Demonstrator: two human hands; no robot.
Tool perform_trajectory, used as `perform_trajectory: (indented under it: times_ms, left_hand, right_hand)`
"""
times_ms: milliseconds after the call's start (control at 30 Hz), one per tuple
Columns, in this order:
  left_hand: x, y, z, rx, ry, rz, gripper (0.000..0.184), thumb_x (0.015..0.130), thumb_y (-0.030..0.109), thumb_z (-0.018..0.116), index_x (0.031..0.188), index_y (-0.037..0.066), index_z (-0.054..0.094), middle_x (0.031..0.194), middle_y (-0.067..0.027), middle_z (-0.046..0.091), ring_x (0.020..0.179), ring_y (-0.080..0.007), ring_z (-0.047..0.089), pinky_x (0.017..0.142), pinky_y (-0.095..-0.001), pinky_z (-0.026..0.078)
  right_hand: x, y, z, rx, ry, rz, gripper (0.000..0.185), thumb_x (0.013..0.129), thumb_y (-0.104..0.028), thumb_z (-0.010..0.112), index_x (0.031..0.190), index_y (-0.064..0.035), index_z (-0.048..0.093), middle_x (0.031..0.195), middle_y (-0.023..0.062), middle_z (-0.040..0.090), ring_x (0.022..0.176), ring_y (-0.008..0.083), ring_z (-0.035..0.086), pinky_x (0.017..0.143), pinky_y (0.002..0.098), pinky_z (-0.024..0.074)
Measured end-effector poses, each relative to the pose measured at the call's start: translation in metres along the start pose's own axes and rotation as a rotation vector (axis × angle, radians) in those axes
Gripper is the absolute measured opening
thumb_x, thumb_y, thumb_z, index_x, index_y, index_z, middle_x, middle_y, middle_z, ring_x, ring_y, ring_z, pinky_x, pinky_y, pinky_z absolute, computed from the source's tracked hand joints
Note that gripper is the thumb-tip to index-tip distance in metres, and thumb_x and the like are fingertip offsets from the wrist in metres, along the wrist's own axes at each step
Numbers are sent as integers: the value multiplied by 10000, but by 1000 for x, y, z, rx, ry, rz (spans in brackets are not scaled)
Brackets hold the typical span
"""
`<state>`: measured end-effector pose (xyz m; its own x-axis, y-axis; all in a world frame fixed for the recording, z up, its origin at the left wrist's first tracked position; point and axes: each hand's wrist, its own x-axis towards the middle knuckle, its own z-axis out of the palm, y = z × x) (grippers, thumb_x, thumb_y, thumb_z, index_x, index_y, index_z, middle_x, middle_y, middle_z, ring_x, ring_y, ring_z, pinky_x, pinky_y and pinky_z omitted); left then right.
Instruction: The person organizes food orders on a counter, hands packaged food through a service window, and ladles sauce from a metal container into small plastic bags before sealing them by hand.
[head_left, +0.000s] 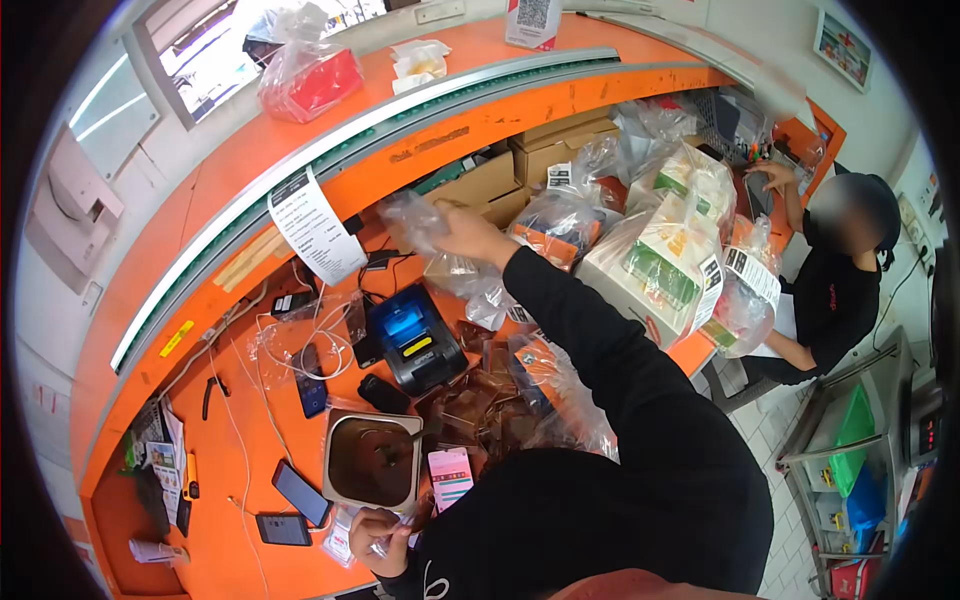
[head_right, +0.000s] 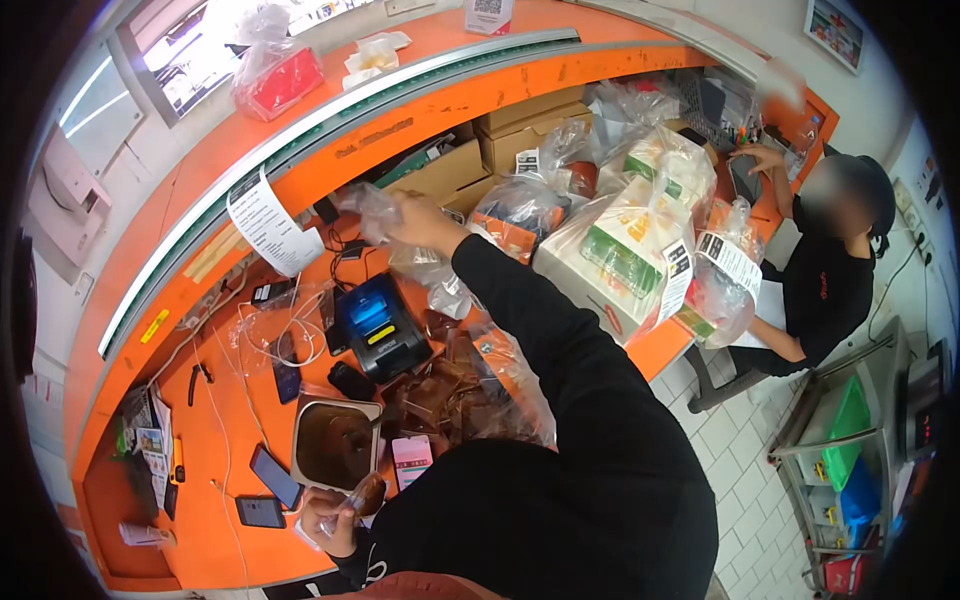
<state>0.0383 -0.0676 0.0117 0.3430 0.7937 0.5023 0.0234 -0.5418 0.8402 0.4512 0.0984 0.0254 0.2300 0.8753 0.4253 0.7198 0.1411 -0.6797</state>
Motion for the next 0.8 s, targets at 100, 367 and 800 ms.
perform_trajectory:
  times_ms: [100, 367, 800]
  left_hand:
    - [-1, -14, 1, -66, 33, -22, 248, 651, 108, 719, 624, 25, 486, 635, -74, 494, 574, -155, 471, 541, -251, 355]
    - [10, -24, 6, -106, 3, -29, 273, 651, 105, 733, 627, 19, 475, 635, -83, 494, 545, -161, 488, 508, -245, 368]
    - [16, -29, 13, -192, -45, 47, 300, 707, 112, 698, 648, 20, 418, 667, -78, 436, 509, -136, 450, 496, -236, 356]
  right_hand:
    - [-27, -22, -20, -292, 199, -132, 510, 704, -229, 619, 1139, -28, 447, 974, 234, 516, 888, 400, 509, 768, 424, 412]
    - [-109, -2, -34, -798, 17, 78, 738, 518, -271, 768, 1177, -154, 459, 1121, 133, 434, 1048, 308, 389, 851, 414, 334]
    - [-108, 12, -25, -693, 516, -10, 248, 643, -106, 554, 884, -128, 611, 1031, 122, 471, 955, 296, 414, 773, 422, 305]
